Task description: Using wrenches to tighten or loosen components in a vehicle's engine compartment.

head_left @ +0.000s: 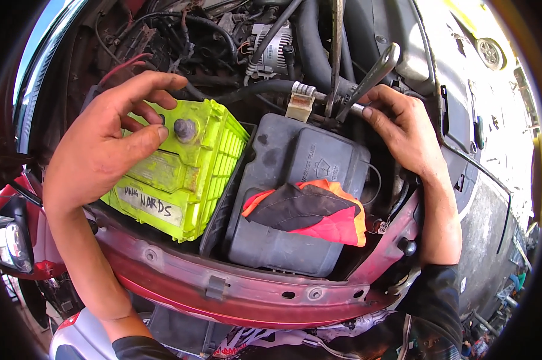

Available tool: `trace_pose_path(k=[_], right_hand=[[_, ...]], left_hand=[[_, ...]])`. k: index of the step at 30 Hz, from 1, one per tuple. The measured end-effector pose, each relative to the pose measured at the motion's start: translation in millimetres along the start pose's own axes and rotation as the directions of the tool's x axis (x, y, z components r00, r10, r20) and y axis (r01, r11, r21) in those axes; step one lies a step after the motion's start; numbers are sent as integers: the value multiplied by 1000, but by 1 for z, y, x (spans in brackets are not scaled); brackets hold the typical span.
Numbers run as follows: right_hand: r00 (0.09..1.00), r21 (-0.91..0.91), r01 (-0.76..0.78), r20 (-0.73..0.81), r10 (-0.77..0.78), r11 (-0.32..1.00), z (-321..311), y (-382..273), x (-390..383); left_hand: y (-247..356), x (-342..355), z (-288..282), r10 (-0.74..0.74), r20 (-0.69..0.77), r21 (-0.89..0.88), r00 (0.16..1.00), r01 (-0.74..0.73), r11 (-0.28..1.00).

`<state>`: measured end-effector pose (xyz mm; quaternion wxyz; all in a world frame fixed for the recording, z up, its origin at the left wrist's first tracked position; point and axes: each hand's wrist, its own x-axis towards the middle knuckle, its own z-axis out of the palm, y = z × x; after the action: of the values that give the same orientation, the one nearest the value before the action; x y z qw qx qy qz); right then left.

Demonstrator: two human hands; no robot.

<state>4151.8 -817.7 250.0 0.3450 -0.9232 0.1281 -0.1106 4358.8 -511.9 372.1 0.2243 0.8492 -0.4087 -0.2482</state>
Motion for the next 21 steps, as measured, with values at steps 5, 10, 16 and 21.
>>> trace_pose_path(k=[5, 10, 16, 21], right_hand=[[1000, 7, 21, -10, -21, 1000, -1, 2, 0], [1000, 12, 25, 1, -25, 1000, -1, 2, 1], [999, 5, 27, 26, -27, 1000, -4, -4, 2], [1000, 5, 27, 7, -27, 1000, -2, -4, -3]], left_hand=[[7, 0, 3, -4, -2, 34, 1000, 4, 999], [8, 3, 4, -5, 11, 32, 1000, 4, 999], [10, -1, 1, -38, 17, 26, 999, 37, 999], [14, -1, 3, -60, 60, 53, 996, 57, 997]])
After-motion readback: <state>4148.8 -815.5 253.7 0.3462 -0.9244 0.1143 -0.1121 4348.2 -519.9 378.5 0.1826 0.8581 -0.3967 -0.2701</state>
